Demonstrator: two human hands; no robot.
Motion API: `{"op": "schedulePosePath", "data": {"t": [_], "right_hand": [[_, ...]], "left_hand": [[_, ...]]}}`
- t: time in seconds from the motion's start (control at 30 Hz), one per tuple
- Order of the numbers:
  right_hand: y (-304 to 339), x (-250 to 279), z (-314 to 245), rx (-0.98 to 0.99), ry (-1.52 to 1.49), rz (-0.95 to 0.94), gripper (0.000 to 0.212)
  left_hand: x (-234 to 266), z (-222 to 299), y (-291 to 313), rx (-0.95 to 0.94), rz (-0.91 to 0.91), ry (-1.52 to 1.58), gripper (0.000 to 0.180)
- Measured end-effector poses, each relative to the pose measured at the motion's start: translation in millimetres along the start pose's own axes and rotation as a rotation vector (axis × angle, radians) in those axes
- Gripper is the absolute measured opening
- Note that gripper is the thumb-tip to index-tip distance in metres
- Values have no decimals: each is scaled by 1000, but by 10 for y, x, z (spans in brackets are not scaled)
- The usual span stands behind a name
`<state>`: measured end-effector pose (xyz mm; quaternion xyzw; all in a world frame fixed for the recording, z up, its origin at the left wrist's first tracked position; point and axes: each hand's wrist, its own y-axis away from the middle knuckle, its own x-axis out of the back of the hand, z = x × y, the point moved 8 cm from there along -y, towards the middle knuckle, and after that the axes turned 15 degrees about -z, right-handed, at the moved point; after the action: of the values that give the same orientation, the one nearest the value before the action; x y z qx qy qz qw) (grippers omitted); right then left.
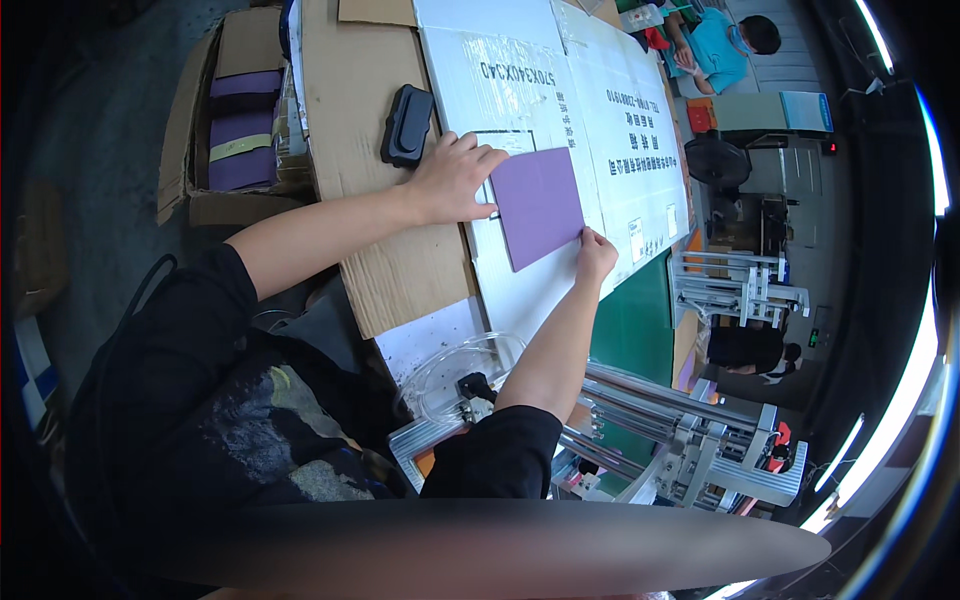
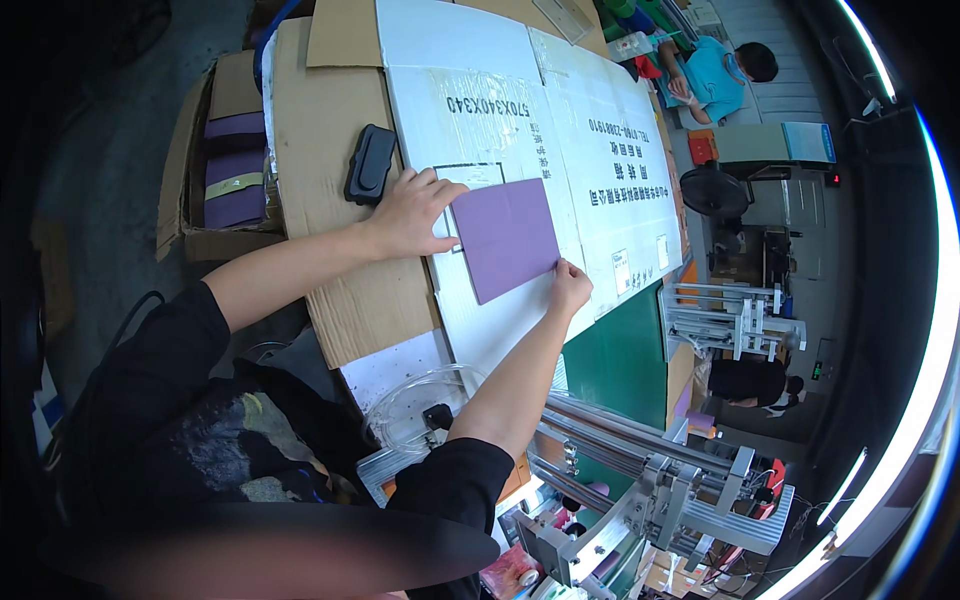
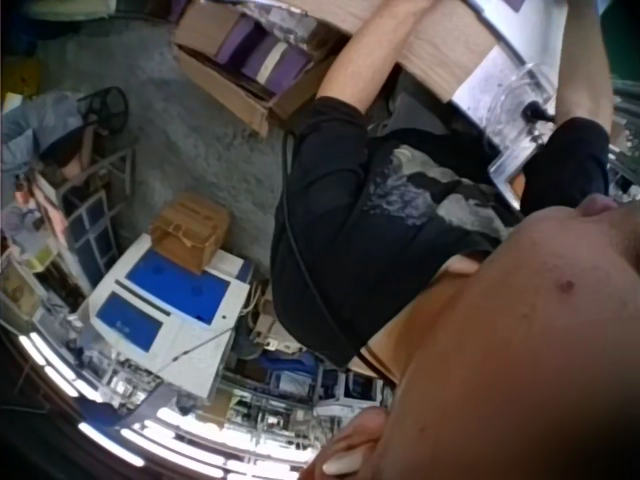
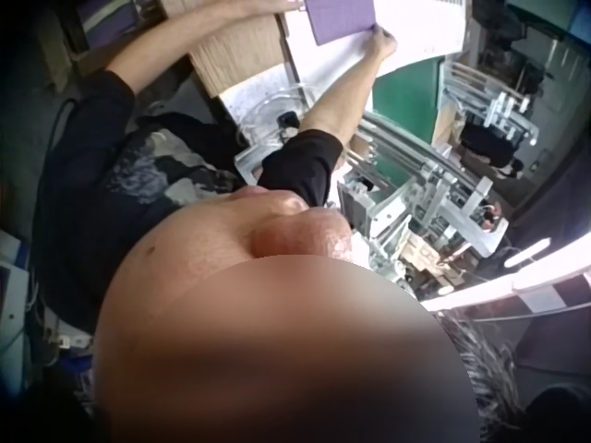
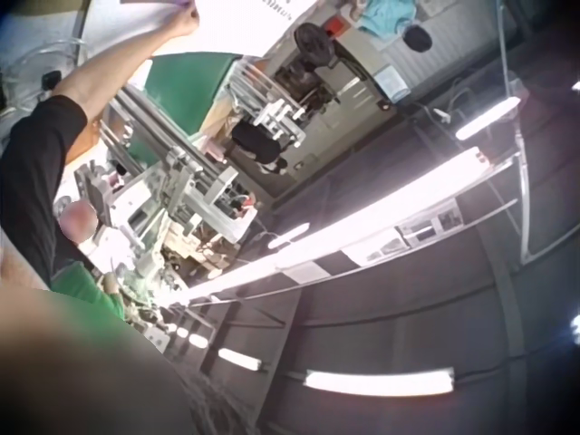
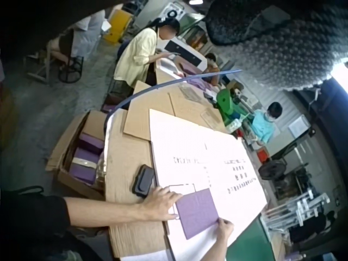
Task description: Applying purple fabric covers to portable speakers using a specialized assembly machine.
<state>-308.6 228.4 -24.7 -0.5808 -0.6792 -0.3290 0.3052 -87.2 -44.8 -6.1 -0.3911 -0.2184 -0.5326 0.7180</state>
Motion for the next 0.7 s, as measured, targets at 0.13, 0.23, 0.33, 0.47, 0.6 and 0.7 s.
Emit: {"op": "schedulePosePath", "data": {"t": [0.13, 0.23, 0.33, 0.47, 0.6, 0.7], "right_hand": [[-166, 101, 320, 38, -262, -43, 26], [-138, 158, 267, 38, -172, -77, 28], [114, -58, -506, 285, 104, -342, 36], [834, -327, -1740, 493, -809, -844, 43], [1421, 56, -2551, 785, -1490, -798, 40], [1835, 456, -2811, 969, -1800, -820, 42]], "left_hand": [[-7, 75, -22, -15, 14, 17, 56], [-34, 107, -49, -18, 10, 22, 55], [-38, 70, -54, 21, 3, 13, 59], [27, 4, -32, 70, 13, 6, 61], [-6, -10, -28, 82, 33, 136, 63], [-108, 9, -95, 106, -54, 41, 61]]}}
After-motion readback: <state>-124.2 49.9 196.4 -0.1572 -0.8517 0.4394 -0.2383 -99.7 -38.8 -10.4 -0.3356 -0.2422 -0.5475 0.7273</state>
